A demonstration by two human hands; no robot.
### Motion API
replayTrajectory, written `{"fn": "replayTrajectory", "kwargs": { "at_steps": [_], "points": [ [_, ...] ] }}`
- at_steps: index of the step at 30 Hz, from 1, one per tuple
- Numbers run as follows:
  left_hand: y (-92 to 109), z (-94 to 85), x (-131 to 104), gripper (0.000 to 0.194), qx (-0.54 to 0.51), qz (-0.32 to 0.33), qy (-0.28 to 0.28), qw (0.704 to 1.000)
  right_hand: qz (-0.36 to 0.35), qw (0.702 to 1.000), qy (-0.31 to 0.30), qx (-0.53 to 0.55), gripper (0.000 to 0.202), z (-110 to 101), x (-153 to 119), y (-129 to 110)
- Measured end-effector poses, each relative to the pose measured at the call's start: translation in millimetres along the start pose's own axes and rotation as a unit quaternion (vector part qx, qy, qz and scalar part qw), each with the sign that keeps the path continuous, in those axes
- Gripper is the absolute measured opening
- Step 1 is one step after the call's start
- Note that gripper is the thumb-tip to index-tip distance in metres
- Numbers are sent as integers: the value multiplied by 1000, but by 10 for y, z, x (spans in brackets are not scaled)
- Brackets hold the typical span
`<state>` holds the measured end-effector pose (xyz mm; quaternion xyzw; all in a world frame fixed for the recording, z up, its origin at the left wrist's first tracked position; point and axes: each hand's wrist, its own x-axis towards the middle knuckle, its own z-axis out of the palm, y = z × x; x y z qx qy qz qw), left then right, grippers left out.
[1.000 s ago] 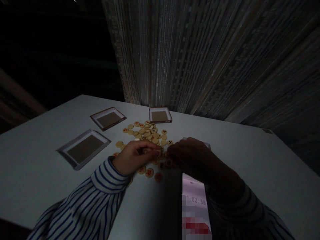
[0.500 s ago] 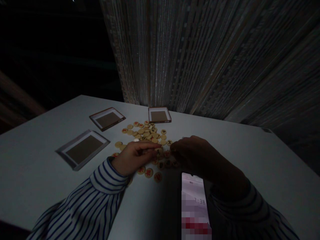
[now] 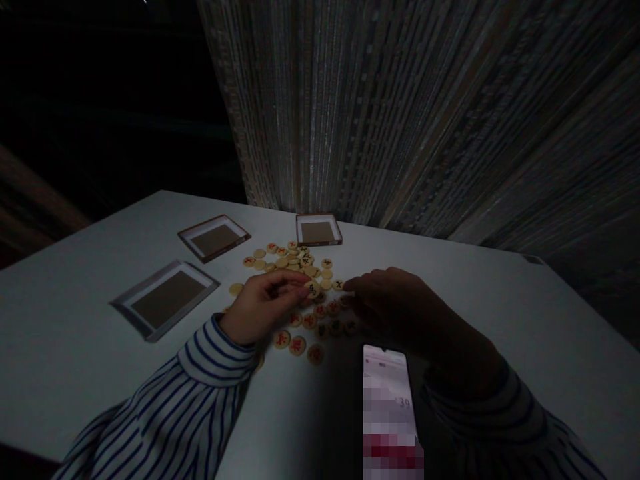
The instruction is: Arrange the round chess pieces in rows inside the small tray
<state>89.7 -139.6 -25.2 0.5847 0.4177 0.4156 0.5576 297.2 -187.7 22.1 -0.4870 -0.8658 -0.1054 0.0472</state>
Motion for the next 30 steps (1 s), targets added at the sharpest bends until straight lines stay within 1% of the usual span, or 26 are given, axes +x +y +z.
{"fn": "replayTrajectory", "kwargs": {
  "at_steps": [6, 11, 16, 20, 24, 30],
  "points": [
    [3, -1, -6, 38, 27, 21, -4, 999, 5, 1000, -3, -7, 9, -27, 4, 8],
    [9, 8, -11, 36, 36, 28, -8, 999, 1, 1000, 4, -8, 11, -16, 4, 10],
    [-18, 13, -17, 36, 21, 0, -15, 1000, -8, 1000, 17, 1, 12, 1, -1, -1],
    [-14, 23, -25, 37, 7, -35, -20, 999, -31, 997, 44, 60, 16, 18, -5, -17],
    [5, 52, -39, 37, -8, -42, -22, 999, -50, 991, 64, 111, 20, 43, 3, -34],
    [-24, 81, -54, 33, -58, -35, -53, 996, -55, 992, 43, 107, 20, 61, 33, -82]
  ]
}}
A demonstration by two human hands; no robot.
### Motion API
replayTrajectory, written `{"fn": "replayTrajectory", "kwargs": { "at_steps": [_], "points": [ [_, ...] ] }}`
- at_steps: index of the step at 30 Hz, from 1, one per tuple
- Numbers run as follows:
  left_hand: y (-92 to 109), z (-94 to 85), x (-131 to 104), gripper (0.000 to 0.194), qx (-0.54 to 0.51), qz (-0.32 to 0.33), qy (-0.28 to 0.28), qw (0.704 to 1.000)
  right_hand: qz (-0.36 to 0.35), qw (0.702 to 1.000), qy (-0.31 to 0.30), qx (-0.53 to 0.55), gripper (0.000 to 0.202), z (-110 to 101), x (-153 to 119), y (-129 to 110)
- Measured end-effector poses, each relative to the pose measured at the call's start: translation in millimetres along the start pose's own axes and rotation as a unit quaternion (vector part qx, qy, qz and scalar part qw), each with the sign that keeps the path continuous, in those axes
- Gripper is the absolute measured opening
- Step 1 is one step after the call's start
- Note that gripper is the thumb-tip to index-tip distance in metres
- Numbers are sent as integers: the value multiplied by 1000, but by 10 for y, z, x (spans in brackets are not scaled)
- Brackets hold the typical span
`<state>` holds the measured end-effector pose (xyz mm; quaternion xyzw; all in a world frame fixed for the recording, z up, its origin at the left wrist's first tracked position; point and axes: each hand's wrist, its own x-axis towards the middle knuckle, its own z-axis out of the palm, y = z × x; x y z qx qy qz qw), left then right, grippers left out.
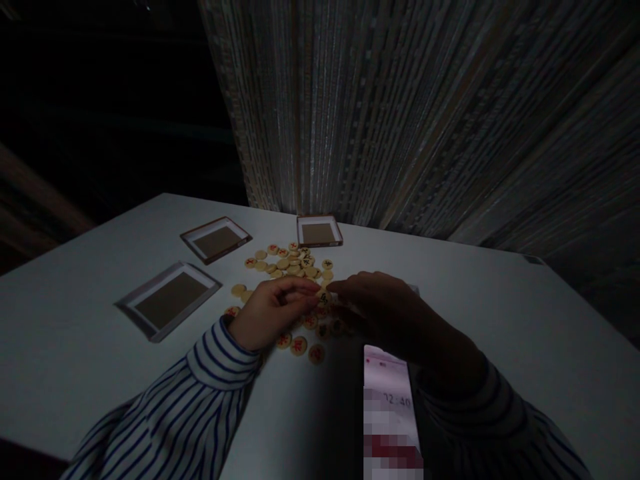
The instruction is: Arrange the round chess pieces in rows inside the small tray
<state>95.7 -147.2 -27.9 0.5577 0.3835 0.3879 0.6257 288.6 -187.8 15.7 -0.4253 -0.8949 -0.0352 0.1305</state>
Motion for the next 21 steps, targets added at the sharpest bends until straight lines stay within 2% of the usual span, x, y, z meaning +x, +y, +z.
{"fn": "replayTrajectory", "kwargs": {
  "at_steps": [5, 11, 21],
  "points": [
    [-32, -4, 10, 29, -12, 16, -10, 1000, 7, 1000, -21, 1, 19, 9, 18, -21],
    [10, 14, 8, 32, -29, 5, -24, 999, 12, 1000, -19, -13, 14, 8, 17, -23],
    [47, 46, 6, 37, -52, -15, -20, 998, 14, 999, -33, 9, 19, -20, 15, -42]
  ]
}}
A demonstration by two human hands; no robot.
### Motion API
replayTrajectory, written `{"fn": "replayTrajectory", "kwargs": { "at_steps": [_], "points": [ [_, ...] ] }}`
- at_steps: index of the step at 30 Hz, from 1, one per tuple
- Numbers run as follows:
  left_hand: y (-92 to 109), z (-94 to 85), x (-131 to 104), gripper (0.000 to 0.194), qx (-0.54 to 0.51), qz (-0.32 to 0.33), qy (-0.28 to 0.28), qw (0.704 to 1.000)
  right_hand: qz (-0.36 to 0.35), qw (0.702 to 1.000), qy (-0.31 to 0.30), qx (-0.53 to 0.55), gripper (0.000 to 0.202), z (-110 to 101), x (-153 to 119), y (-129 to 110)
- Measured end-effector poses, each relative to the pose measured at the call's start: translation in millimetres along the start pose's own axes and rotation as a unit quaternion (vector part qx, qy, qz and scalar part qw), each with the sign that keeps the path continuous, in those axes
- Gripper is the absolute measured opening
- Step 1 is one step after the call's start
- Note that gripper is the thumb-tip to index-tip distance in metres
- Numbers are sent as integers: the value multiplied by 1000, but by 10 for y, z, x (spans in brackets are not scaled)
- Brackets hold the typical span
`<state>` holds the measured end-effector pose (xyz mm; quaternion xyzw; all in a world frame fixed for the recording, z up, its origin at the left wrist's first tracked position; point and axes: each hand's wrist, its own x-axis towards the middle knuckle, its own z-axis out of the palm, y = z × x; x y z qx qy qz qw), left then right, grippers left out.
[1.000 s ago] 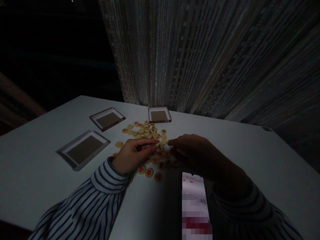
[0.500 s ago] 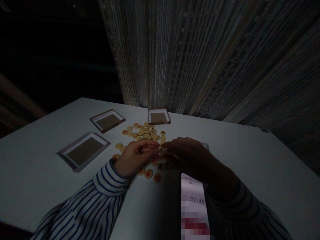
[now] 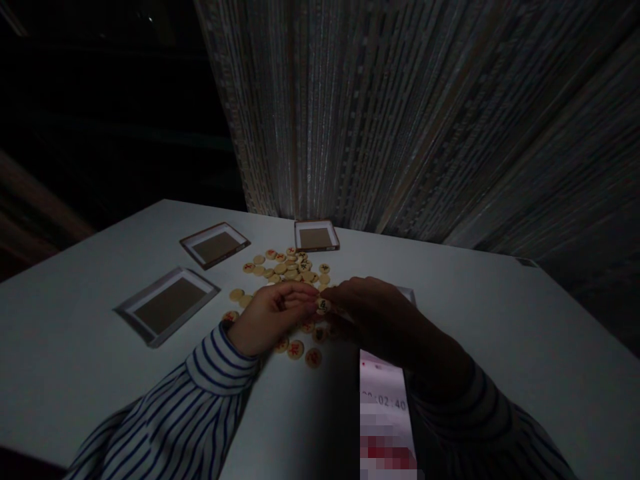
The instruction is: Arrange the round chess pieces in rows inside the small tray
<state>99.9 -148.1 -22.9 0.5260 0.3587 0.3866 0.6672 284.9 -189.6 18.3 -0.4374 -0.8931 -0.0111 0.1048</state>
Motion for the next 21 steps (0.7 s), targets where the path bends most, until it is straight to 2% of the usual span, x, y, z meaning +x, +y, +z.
{"fn": "replayTrajectory", "kwargs": {
  "at_steps": [8, 13, 21],
  "points": [
    [-10, 7, -17, 37, 7, 13, -8, 1000, 9, 1000, 6, -18, 16, -28, -10, -16],
    [88, 16, -18, 40, 16, 26, 29, 999, 23, 999, 20, -29, 15, -107, -36, 20],
    [157, -142, -22, 40, 62, 73, 61, 994, 32, 999, 29, -18, 19, -166, -94, 68]
  ]
}}
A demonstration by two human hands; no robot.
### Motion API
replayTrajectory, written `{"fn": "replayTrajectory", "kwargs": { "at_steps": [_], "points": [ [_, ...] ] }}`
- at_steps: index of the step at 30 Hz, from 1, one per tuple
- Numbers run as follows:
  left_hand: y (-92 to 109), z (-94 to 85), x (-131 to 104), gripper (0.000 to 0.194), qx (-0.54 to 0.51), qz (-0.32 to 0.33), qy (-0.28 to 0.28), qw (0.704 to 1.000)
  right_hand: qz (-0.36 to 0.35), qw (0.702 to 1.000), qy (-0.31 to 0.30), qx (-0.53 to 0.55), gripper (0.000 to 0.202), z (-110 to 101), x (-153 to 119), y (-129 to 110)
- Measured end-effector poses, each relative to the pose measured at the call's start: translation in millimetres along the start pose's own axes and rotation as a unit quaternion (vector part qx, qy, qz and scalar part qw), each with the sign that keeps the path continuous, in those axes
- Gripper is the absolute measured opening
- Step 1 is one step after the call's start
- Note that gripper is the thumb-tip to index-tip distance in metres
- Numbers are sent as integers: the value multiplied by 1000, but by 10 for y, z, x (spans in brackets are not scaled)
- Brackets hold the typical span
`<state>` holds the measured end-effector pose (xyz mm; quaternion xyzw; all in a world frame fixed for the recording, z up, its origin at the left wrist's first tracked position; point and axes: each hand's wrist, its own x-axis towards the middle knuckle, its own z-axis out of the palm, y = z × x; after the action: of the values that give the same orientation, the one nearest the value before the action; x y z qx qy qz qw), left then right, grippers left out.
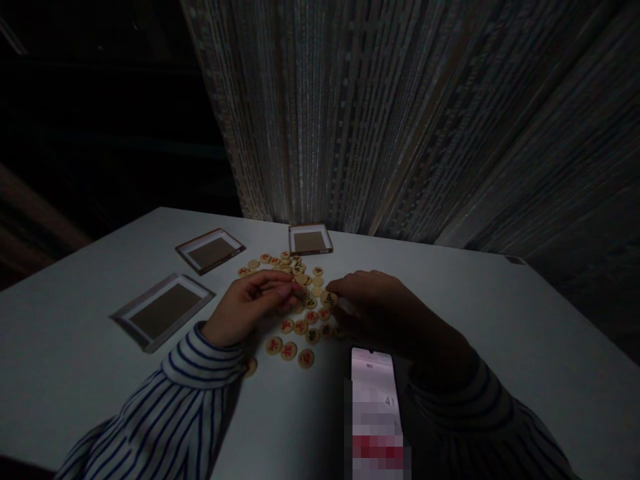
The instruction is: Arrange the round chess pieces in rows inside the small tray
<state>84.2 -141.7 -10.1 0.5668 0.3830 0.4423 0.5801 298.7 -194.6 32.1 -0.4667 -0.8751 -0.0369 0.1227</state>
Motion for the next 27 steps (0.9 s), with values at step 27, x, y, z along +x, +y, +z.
{"fn": "replayTrajectory", "kwargs": {
  "at_steps": [27],
  "points": [
    [254, -161, -93, 36, 443, 179, -67, 876, 43, 995, -65, -60, 16, -158, -94, 129]
  ]
}}
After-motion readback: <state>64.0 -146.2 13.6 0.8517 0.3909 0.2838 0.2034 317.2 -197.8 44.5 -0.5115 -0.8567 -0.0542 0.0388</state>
